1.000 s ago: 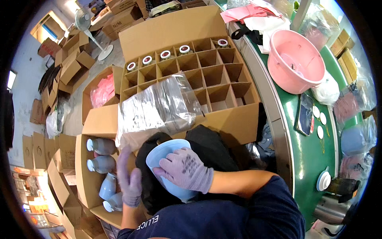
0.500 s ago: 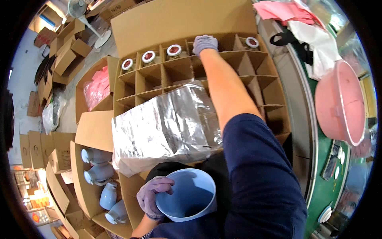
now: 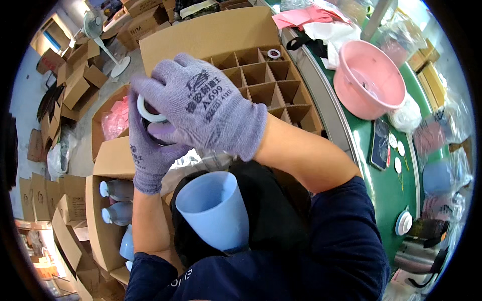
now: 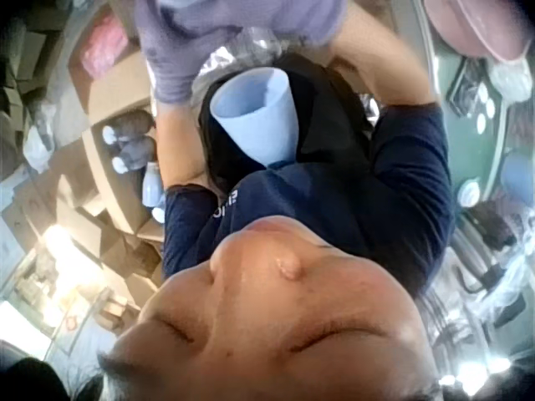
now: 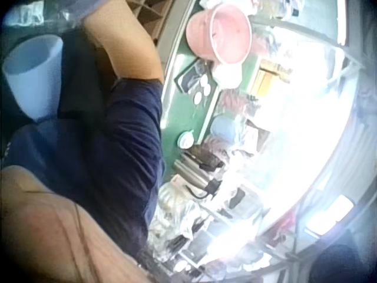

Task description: The person assembles blue thermal jugs by inserting a silver liner, attaching a lid, and securing a tag with a rubber band before placing the completed jugs into boxes.

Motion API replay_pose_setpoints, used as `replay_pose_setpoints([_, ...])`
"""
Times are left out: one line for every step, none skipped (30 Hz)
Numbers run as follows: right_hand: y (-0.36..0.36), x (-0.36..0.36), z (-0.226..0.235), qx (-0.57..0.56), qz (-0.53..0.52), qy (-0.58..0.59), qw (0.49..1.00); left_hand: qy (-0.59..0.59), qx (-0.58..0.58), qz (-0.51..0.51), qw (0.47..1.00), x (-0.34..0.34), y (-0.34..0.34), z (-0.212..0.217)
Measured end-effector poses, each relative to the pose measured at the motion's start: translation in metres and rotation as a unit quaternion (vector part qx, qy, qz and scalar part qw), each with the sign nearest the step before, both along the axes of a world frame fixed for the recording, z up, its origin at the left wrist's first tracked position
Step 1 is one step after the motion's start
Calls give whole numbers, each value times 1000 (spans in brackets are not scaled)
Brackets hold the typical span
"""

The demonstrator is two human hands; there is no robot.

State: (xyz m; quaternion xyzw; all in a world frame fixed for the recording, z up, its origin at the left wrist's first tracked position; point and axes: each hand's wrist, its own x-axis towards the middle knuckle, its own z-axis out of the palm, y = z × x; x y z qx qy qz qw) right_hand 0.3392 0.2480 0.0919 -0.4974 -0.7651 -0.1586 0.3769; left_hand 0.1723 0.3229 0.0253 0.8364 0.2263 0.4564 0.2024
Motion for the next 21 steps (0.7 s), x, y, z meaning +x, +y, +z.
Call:
replay_pose_setpoints([-11,1,6,-67,35,23,997,2,39,-18,999,-6,-3,1])
replay_pose_setpoints([-24,5,2,-46,38,94,994,-94,-65,-107,988,-5,-17,1])
replay_pose_setpoints([-36,12,-11,-25,45,164,985,-102,-123,-76,984,-14,-16,-6])
replay_pose_setpoints([-43,17,-31,-5,60,234,970,-142,-207,-62,966,-23,-21,-7])
replay_pose_setpoints([-55,17,-51,-31,111,409,905,-193,-285,-48,938,-32,-27,-7])
replay_pose_setpoints([-71,17,-71,-55,148,561,813,-272,-334,-95,897,-25,-36,-3])
replay_pose_setpoints([-84,15,-94,-121,144,562,805,-348,-379,-143,845,-16,-45,0])
replay_pose_setpoints([-93,6,-115,-190,148,569,786,-334,-380,-140,851,-13,-52,-2])
replay_pose_setpoints([-96,-6,-114,-189,169,615,746,-318,-384,-135,856,-13,-57,-7])
replay_pose_setpoints([-99,-19,-114,-188,192,661,700,-299,-387,-125,863,-17,-63,-7])
replay_pose_setpoints([-98,-32,-114,-183,213,703,653,-210,-358,-115,903,-22,-68,-3])
replay_pose_setpoints([-95,-28,-103,-167,251,759,577,-95,-329,-172,924,-38,-76,5])
replay_pose_setpoints([-93,-23,-93,-146,282,808,496,-48,-268,-174,946,-53,-77,4])
replay_pose_setpoints([-95,-7,-92,-215,276,815,462,-2,-205,-178,962,-71,-73,1])
replay_pose_setpoints([-97,8,-98,-234,268,810,465,-21,-287,-167,943,-104,-71,-22])
replay_pose_setpoints([-95,22,-109,-251,260,806,470,-39,-365,-155,917,-132,-73,-43])
replay_pose_setpoints([-96,40,-122,-268,229,793,497,116,-413,-209,879,-129,-86,-22])
replay_pose_setpoints([-97,53,-132,-290,204,778,519,144,-381,-181,895,-136,-115,-32])
replay_pose_setpoints([-100,62,-128,-318,171,744,562,139,-424,-200,872,-130,-142,-34])
replay_pose_setpoints([-108,67,-118,-320,199,704,601,176,-359,-153,904,-139,-165,-42])
replay_pose_setpoints([-113,81,-119,-333,178,641,668,152,-368,-143,906,-136,-181,-46])
